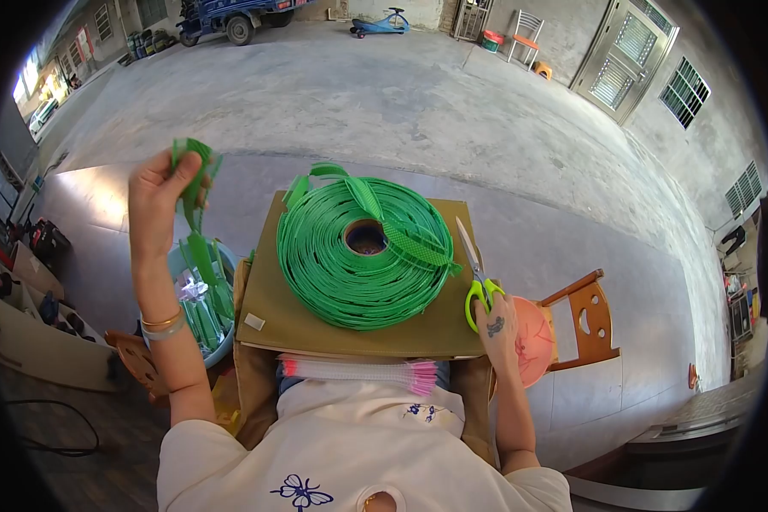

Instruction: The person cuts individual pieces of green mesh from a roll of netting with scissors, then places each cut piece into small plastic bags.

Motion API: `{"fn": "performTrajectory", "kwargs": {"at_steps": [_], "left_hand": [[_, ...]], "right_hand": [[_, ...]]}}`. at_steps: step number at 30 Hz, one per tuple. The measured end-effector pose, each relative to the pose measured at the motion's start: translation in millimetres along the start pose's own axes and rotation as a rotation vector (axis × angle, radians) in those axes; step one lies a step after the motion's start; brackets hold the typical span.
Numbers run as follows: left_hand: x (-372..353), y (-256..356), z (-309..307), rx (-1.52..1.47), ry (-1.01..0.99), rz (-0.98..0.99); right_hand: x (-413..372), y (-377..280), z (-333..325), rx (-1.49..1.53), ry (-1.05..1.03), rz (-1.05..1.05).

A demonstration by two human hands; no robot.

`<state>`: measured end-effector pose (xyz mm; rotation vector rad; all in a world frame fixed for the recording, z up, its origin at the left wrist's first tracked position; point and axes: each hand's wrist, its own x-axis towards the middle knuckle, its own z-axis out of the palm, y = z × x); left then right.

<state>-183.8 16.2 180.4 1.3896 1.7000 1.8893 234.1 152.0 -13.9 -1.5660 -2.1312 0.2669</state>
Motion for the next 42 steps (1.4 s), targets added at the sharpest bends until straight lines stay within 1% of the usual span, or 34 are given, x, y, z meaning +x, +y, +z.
{"fn": "performTrajectory", "kwargs": {"at_steps": [1,3,6,7,9,11,13,15,16,19,20,22,24,25,26,29,30,32,33,34,36,37,38,40,42], "left_hand": [[7.7,6.7,-8.3,-0.026,-0.007,0.047],[16.9,25.7,-10.2,-0.092,0.059,0.142],[25.3,57.3,0.5,-0.229,-0.069,0.256],[25.0,66.5,9.7,-0.255,-0.159,0.254],[24.2,83.3,38.3,-0.308,-0.349,0.249],[21.3,89.2,76.2,-0.214,-0.446,0.311],[10.4,99.2,110.6,-0.194,-0.581,0.345],[11.1,92.8,137.8,-0.195,-0.592,0.484],[11.6,90.5,144.2,-0.197,-0.6,0.551],[11.0,98.4,144.4,-0.529,-0.642,0.07],[10.0,95.5,141.9,-0.506,-0.68,-0.024],[7.6,82.6,132.5,-0.456,-0.753,-0.211],[3.6,72.7,130.7,-0.227,-0.864,-0.149],[0.7,69.7,130.5,-0.112,-0.916,-0.121],[-1.7,69.1,130.5,-0.099,-0.919,-0.209],[-2.5,72.9,129.6,-0.163,-0.968,-0.25],[-4.5,73.9,129.9,-0.117,-0.925,-0.187],[-10.8,75.7,131.5,-0.025,-0.837,-0.063],[-12.2,75.7,132.8,0.053,-0.75,0.161],[-13.4,75.1,134.2,0.13,-0.656,0.383],[-12.3,73.7,135.0,0.171,-0.583,0.595],[-9.2,73.0,134.9,0.134,-0.611,0.588],[-7.0,72.3,134.7,0.097,-0.639,0.581],[-5.7,70.2,133.6,0.093,-0.705,0.504],[-5.3,69.8,131.2,0.106,-0.737,0.445]], "right_hand": [[-2.2,0.3,0.7,-0.012,0.003,-0.008],[-5.0,-0.8,2.4,-0.036,0.004,-0.024],[1.8,-0.3,-1.8,-0.134,0.034,-0.169],[8.9,-13.0,-11.2,-0.016,0.066,-0.21],[32.3,-67.9,-51.5,0.223,0.132,-0.28],[44.4,-123.0,-92.4,0.795,-0.057,-0.362],[46.9,-169.8,-118.5,1.178,-0.124,-0.576],[47.3,-208.7,-130.6,1.389,-0.099,-0.551],[50.5,-217.5,-133.7,1.494,-0.084,-0.534],[71.5,-220.1,-141.1,1.494,-0.011,-0.451],[81.3,-219.1,-137.0,1.576,0.092,-0.454],[90.8,-206.7,-138.7,1.563,0.155,-0.382],[97.7,-195.7,-139.8,1.541,0.224,-0.322],[100.3,-190.5,-139.3,1.574,0.198,-0.304],[102.8,-185.2,-138.4,1.607,0.171,-0.285],[109.9,-176.4,-127.4,1.738,0.037,-0.176],[112.0,-173.6,-122.0,1.785,-0.016,-0.13],[114.2,-167.3,-105.2,1.873,-0.268,-0.005],[112.6,-167.0,-100.1,1.91,-0.397,0.059],[106.5,-167.9,-96.2,1.888,-0.516,0.051],[92.3,-174.6,-86.1,1.86,-0.672,0.096],[86.3,-177.4,-80.8,1.844,-0.748,0.119],[82.5,-177.8,-72.9,1.855,-0.822,0.078],[77.0,-179.5,-58.1,1.871,-0.972,-0.005],[70.1,-184.1,-52.2,1.836,-1.006,-0.067]]}}
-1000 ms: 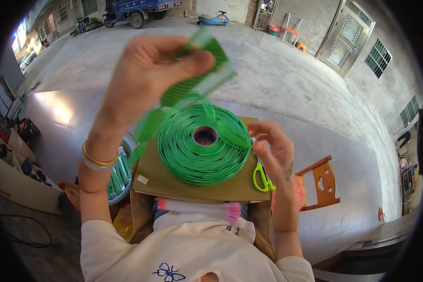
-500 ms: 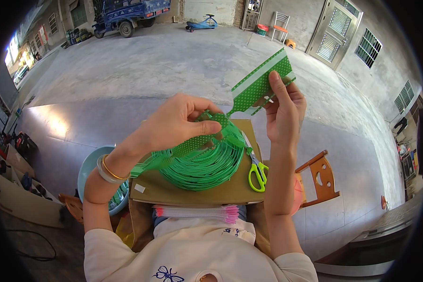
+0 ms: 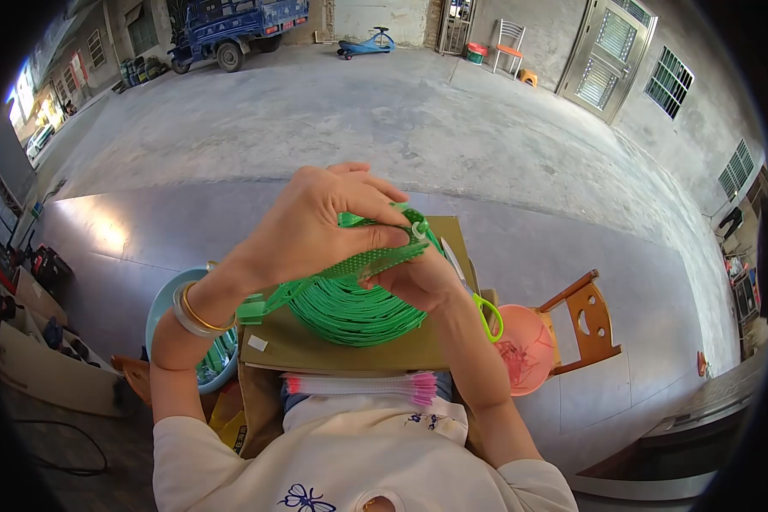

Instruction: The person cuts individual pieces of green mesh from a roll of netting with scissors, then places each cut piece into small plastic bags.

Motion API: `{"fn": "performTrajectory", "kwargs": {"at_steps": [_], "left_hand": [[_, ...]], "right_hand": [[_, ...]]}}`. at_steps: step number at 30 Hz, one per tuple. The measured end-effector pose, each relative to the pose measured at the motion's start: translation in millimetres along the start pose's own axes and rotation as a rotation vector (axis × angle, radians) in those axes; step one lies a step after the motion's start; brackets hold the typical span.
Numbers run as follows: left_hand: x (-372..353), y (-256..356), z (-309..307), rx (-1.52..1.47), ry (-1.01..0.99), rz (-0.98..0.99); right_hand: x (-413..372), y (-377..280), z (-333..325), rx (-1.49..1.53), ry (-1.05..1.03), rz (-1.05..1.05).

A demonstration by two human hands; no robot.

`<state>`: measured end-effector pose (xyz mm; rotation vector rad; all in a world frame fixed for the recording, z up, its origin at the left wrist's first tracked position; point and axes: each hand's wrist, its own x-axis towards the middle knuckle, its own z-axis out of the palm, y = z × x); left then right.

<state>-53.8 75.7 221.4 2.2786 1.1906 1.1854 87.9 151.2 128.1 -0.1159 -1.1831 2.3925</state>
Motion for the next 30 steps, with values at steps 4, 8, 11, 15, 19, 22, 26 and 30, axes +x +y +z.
{"fn": "performTrajectory", "kwargs": {"at_steps": [4,8,11,15,19,22,26,30], "left_hand": [[-1.5,4.9,-9.1,-0.017,-0.029,-0.067],[-0.3,6.1,-10.2,-0.065,0.012,-0.105],[7.3,12.8,-8.8,0.05,0.029,-0.073],[16.5,17.3,-15.3,-0.277,-0.007,-0.25],[2.4,5.9,-22.0,-0.592,-0.026,-0.353],[-24.7,-35.2,-18.7,-0.538,-0.276,-0.403],[-41.4,-39.2,-20.8,-0.521,-0.428,-0.619],[-44.2,-30.4,-36.8,-0.585,-0.437,-0.687]], "right_hand": [[-0.9,2.6,7.0,-0.193,0.055,-0.011],[4.1,9.1,5.3,-0.181,0.038,-0.396],[8.7,10.3,17.8,-0.162,-0.183,-0.562],[11.3,18.3,44.1,-0.196,-0.039,-0.621],[16.6,-23.6,51.4,0.145,-0.079,-0.647],[4.5,-68.0,24.1,0.369,-0.176,-0.763],[-19.2,-112.3,-22.2,0.387,-0.114,-0.745],[-24.9,-118.4,-54.1,0.348,0.094,-0.761]]}}
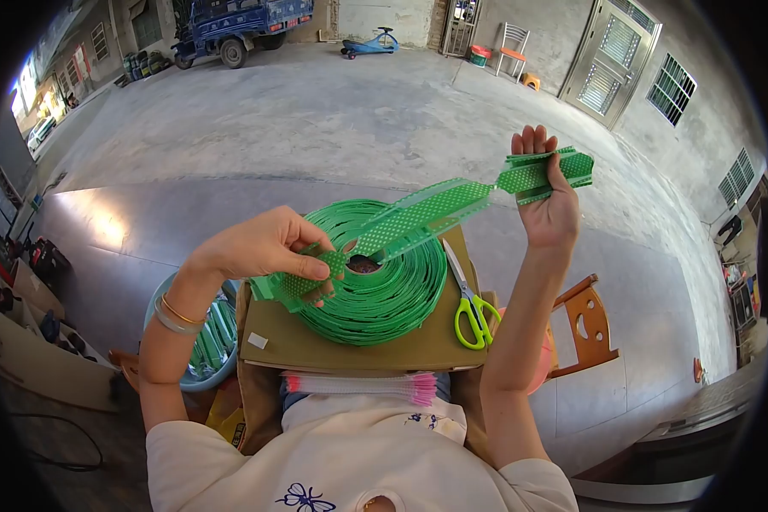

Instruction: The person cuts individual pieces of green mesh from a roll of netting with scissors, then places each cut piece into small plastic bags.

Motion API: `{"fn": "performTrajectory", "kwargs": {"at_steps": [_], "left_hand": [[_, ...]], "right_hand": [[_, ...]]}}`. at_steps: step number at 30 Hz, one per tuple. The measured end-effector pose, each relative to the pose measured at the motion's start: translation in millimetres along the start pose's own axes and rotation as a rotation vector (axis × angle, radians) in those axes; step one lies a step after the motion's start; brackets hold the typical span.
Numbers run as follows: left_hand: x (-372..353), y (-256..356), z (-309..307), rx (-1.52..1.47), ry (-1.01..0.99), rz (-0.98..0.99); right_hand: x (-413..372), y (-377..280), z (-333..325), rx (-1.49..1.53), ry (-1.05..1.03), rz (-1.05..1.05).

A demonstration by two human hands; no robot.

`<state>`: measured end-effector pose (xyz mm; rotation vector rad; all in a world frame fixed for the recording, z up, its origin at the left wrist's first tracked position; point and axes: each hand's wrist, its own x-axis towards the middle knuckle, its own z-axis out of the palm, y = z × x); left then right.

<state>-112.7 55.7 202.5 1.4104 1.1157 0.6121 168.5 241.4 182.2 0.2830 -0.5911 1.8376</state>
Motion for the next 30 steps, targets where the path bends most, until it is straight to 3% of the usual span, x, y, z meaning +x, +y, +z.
{"fn": "performTrajectory", "kwargs": {"at_steps": [3,4,6,7,13,16,19,22,26,28,30], "left_hand": [[-11.9,11.7,-1.8,0.056,0.091,0.029],[-13.5,13.9,-1.5,0.081,0.141,0.048],[-7.6,13.5,2.5,0.151,0.251,0.419],[-3.6,14.6,5.6,0.186,0.305,0.606],[30.4,50.9,18.8,0.459,0.371,0.652],[57.4,44.4,15.1,0.225,0.409,0.519],[69.9,36.1,8.0,0.176,0.456,0.474],[66.0,38.2,9.0,0.053,0.514,0.352],[74.9,21.1,4.6,-0.081,0.519,0.427],[75.5,19.7,5.7,-0.078,0.546,0.44],[69.5,24.3,5.1,0.177,0.542,0.42]], "right_hand": [[-1.6,12.0,-11.8,-0.161,0.253,-0.088],[-2.6,18.0,-24.2,-0.142,0.169,-0.039],[-6.9,42.7,-34.3,-0.304,0.278,-0.023],[-11.1,56.4,-38.4,-0.318,0.237,0.019],[-39.0,132.6,-2.0,-0.323,0.13,0.248],[-47.3,155.4,11.9,-0.145,0.137,0.314],[-53.6,162.0,19.0,-0.079,0.102,0.308],[-57.6,157.7,23.0,-0.158,-0.014,0.256],[-64.1,155.6,39.7,-0.147,0.005,0.244],[-61.9,156.6,26.9,-0.422,-0.105,0.238],[-58.3,154.7,16.8,-0.56,-0.176,0.239]]}}
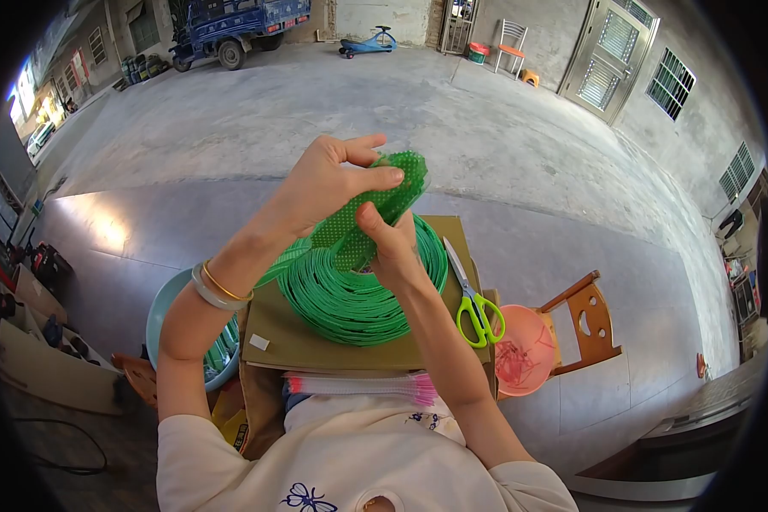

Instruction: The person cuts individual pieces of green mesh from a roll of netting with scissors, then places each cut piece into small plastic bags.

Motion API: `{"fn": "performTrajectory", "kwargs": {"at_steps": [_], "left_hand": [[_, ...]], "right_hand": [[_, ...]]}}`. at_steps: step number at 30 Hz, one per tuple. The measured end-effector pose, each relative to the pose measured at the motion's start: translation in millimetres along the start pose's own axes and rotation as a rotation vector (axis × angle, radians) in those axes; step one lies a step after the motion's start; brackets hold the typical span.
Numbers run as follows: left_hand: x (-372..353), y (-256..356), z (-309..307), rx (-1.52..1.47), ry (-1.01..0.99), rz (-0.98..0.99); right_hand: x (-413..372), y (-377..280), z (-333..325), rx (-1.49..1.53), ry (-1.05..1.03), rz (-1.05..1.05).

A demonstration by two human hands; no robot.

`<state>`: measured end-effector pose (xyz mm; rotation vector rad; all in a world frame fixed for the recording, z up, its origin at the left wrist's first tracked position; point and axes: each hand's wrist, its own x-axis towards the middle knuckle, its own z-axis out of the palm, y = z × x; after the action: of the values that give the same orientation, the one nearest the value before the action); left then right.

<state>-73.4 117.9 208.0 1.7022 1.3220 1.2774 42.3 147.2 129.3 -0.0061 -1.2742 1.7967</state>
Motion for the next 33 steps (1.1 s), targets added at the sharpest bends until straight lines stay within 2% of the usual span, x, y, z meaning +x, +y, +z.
{"fn": "performTrajectory", "kwargs": {"at_steps": [2,4,7,10,11,13,16,20,23,25,26,28,29,31,33], "left_hand": [[-4.4,9.0,-3.5,0.242,-0.028,0.046],[-12.2,17.8,-4.4,0.487,-0.027,0.092],[-18.8,23.8,-8.5,0.543,-0.097,0.151],[-20.6,27.9,-11.5,0.287,-0.228,0.069],[-19.7,24.7,-10.0,0.195,-0.196,0.064],[-17.5,15.0,-5.0,0.008,-0.131,0.053],[-19.1,16.3,-2.7,-0.204,-0.084,-0.137],[-18.9,7.1,-1.4,-0.233,-0.002,-0.139],[-21.1,11.4,-0.9,-0.221,0.008,-0.223],[-22.7,17.3,0.3,-0.292,-0.024,-0.311],[-22.0,8.0,2.0,-0.327,0.001,-0.224],[-19.6,-16.8,7.0,-0.396,0.047,-0.046],[-25.5,-18.2,5.8,-0.372,-0.084,-0.13],[-44.3,-17.8,0.0,-0.322,-0.345,-0.299],[-52.9,-18.2,-7.8,-0.17,-0.487,-0.417]], "right_hand": [[1.8,-1.4,-8.1,-0.004,-0.028,0.004],[2.6,-2.9,-18.6,-0.154,-0.088,-0.018],[3.1,-4.2,-24.4,-0.216,-0.135,-0.018],[1.7,1.5,-29.4,-0.288,-0.13,-0.016],[0.7,3.8,-30.2,-0.327,-0.123,-0.017],[-0.4,2.1,-20.5,-0.221,-0.183,-0.016],[-1.1,-1.5,-4.0,-0.091,-0.239,0.001],[-4.7,-0.2,4.7,0.223,-0.31,0.029],[-8.8,-6.2,3.0,0.213,-0.262,0.26],[-6.1,-1.7,-0.7,0.277,-0.157,0.283],[-3.6,-0.5,-2.2,0.308,-0.104,0.292],[0.4,-15.8,-3.7,0.393,0.078,0.167],[2.1,-24.2,-7.7,0.434,0.17,0.103],[7.6,-30.5,-29.2,0.592,0.098,-0.029],[8.4,-39.2,-49.7,0.667,0.071,-0.12]]}}
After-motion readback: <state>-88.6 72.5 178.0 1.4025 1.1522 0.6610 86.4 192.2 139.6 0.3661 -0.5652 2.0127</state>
